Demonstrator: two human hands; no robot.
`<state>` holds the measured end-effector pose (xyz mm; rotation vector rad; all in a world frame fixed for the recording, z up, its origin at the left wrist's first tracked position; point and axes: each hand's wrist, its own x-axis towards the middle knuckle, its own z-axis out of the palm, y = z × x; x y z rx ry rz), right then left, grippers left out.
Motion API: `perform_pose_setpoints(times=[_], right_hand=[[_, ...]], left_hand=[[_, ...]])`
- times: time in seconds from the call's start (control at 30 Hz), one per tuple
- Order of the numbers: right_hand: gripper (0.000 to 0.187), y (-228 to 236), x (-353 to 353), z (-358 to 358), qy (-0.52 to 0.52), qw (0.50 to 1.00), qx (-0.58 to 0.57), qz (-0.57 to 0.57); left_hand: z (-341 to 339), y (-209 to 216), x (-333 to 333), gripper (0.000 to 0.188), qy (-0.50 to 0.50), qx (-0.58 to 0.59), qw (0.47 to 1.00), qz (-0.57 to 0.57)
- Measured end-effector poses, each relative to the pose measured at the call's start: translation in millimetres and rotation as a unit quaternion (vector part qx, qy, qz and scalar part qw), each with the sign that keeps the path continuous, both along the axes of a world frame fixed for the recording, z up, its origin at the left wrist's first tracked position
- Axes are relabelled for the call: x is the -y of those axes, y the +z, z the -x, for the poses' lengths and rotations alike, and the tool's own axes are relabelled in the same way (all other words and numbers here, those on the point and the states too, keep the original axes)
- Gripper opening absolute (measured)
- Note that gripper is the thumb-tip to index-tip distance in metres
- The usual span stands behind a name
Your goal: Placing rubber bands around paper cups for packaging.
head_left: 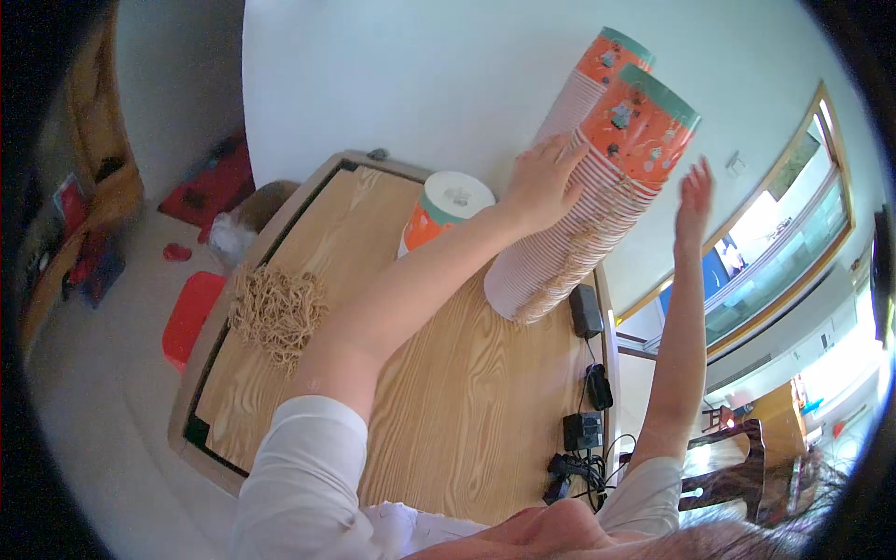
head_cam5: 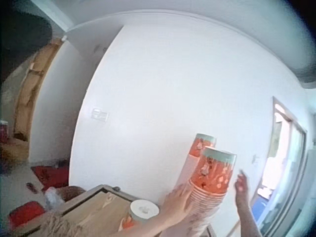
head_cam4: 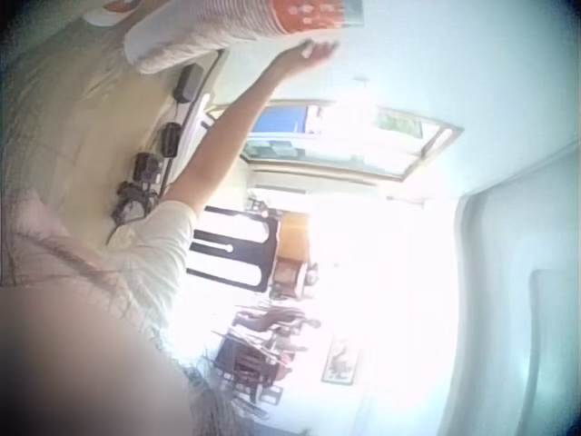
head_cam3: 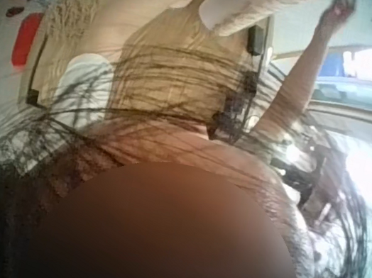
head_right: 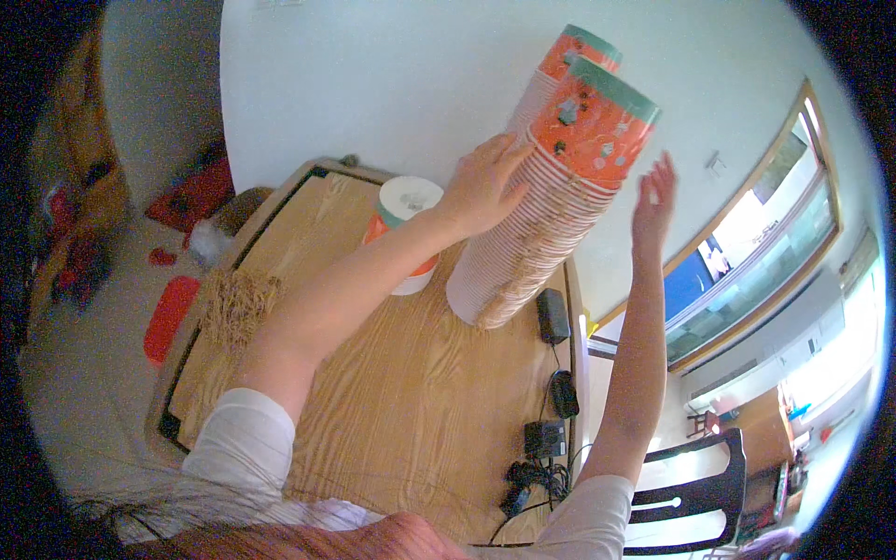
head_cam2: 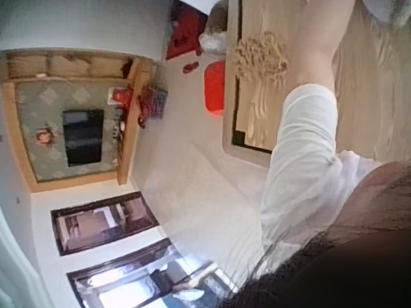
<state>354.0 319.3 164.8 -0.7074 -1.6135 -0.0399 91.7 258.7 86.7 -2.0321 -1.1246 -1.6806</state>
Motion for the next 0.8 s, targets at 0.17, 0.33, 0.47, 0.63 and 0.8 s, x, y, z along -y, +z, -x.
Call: perform_pose_setpoints(times=[0.17,0.33,0.47,0.63,0.8], right_hand=[[0.027,-25,98,78,0.018,0.998,-0.002,-0.068],[0.033,-116,119,176,0.145,0.938,0.316,-0.003],[0.034,-179,76,209,0.1,0.947,0.304,0.036],[0.03,-202,54,234,0.034,0.96,0.278,0.021],[0.016,-190,37,239,0.054,0.96,0.27,0.044]], left_hand=[[69,-94,62,0.027,0.01,0.008,0.999,0.048],[88,-249,103,0.026,0.051,-0.055,0.977,0.202],[81,-287,100,0.037,0.107,-0.105,0.958,0.246],[83,-281,90,0.039,0.091,-0.147,0.95,0.261],[88,-283,70,0.038,0.106,-0.126,0.964,0.209]])
